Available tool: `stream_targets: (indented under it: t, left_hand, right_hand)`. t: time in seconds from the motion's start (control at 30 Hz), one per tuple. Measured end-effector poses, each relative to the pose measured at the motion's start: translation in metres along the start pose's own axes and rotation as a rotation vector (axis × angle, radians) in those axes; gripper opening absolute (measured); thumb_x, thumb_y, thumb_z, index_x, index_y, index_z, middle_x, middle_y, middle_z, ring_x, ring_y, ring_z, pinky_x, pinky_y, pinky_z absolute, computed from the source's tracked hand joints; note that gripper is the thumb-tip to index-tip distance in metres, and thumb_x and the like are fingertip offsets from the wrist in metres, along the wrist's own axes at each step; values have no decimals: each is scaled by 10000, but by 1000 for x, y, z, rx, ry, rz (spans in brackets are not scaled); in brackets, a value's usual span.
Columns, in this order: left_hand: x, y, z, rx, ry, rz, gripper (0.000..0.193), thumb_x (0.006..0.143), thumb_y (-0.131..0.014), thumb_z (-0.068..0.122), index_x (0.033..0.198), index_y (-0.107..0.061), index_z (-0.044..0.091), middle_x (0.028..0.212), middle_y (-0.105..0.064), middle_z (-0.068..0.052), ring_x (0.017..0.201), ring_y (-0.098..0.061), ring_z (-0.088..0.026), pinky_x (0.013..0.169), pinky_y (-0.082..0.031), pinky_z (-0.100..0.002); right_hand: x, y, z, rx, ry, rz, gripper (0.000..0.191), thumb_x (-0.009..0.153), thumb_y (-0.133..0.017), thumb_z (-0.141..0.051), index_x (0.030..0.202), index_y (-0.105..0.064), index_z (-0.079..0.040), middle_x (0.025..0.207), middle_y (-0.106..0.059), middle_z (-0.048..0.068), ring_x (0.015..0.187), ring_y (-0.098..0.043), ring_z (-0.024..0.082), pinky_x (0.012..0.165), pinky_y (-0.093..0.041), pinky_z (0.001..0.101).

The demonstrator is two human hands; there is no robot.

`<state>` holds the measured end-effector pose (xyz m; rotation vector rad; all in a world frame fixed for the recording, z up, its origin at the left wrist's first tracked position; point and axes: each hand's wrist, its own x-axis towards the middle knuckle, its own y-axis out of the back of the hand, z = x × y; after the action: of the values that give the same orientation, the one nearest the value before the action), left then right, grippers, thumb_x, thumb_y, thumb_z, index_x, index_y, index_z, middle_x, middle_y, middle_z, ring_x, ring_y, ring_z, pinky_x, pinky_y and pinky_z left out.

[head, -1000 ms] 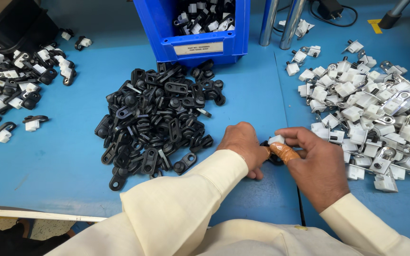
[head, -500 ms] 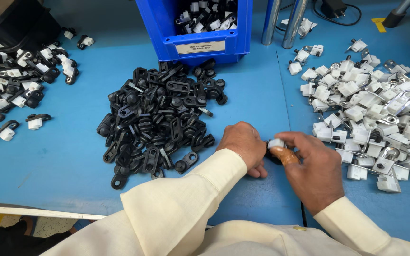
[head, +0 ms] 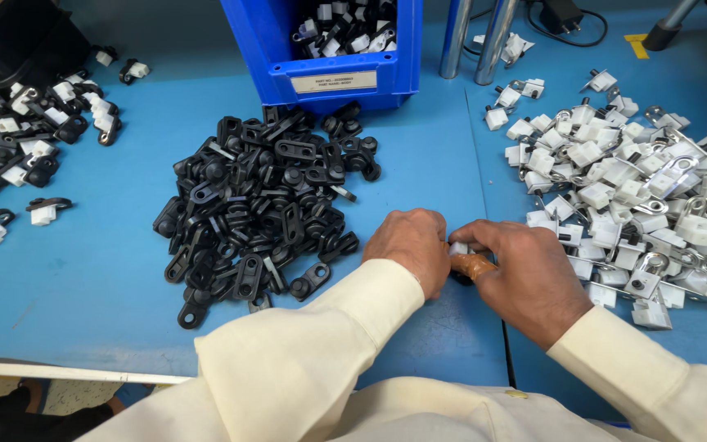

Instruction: The person picks black plastic bracket parts from a pile on the workbench, fits a white plastic component into each bracket by hand, and places the assembled parts into a blue bin. They repeat this assembly cycle continuously, occasionally reaching into a plastic bag of parts.

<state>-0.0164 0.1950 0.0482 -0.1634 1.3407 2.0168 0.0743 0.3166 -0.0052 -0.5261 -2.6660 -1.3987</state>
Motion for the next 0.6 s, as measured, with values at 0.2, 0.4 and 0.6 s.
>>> stream_targets:
  t: [0.2,0.4,0.6]
  left_hand:
    - [-3,-16,-11,-316,-25,80,161,869,-677,11,1031,-682,13,885,-771,-181,750,-780,-249,697,-626,-361]
    - [-8,-35,-26,-641,38,29,114,870,-672,-24,983,-683,-28,851,-773,-173,657,-783,-219,504,-620,-288]
    - [8,-29,-30,-622,-31,-73,116,903,-681,21,974,-651,-65,814,-760,-192,637,-779,-258,487,-626,-309]
  right_hand:
    - [9,4,1,157,-322,-60,306,808,-858,-196,1104,-800,-149,827,-807,92,724,-755,163,695,-593,310]
    - [15,4,16,207,-352,-123,306,796,-828,-100,1101,-799,-108,882,-826,85,725,-761,128,708,-611,277]
    - [16,1,21,379,-380,-127,359,819,-670,53,1123,-796,-89,935,-829,82,724,-756,122,656,-639,284]
